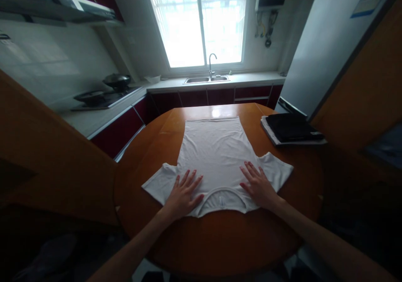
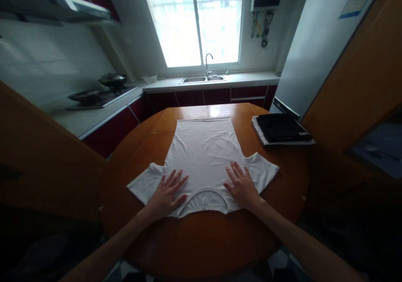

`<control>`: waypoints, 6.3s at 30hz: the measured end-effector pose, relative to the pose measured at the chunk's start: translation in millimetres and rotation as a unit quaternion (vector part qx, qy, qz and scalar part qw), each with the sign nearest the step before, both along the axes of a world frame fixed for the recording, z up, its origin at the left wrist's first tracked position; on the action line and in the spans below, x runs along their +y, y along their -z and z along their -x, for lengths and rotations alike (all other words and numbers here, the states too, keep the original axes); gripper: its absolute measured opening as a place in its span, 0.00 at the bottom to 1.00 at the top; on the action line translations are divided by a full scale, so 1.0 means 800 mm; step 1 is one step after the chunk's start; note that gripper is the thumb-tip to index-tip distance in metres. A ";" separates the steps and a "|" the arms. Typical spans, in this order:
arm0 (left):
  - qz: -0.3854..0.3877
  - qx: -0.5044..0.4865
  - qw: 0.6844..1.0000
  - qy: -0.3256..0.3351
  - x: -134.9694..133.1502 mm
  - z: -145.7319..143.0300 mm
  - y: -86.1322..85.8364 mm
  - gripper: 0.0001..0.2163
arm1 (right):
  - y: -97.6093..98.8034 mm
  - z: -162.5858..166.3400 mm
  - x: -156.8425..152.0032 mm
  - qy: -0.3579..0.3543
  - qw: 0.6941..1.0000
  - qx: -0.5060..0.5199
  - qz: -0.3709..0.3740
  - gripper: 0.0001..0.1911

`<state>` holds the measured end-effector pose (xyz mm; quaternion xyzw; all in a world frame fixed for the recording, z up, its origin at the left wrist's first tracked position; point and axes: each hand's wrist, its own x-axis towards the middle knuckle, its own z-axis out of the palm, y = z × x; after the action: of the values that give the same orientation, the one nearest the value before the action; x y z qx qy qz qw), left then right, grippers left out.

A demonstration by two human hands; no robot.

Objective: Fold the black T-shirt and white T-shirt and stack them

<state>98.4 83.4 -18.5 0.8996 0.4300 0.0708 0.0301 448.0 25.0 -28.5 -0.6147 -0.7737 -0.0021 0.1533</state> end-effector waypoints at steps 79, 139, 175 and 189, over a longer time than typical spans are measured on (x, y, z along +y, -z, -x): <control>-0.005 -0.135 0.989 -0.064 0.134 0.009 -0.009 0.06 | -0.023 0.116 0.045 -0.324 0.930 0.163 0.056 0.22; -0.050 -0.063 0.993 -0.084 0.083 -0.016 -0.001 0.26 | -0.030 0.129 0.038 -0.360 0.912 0.140 0.142 0.26; -0.029 0.011 0.999 -0.041 0.121 -0.003 0.033 0.28 | -0.050 0.084 0.071 -0.224 0.943 0.243 -0.046 0.13; -0.014 0.009 0.999 -0.044 0.116 -0.005 0.031 0.28 | -0.041 -0.168 0.035 0.351 0.934 0.062 0.020 0.12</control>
<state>102.6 176.1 -43.2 0.8806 0.4685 0.0703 0.0104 582.2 53.3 4.3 -0.8491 -0.4971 -0.0025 0.1786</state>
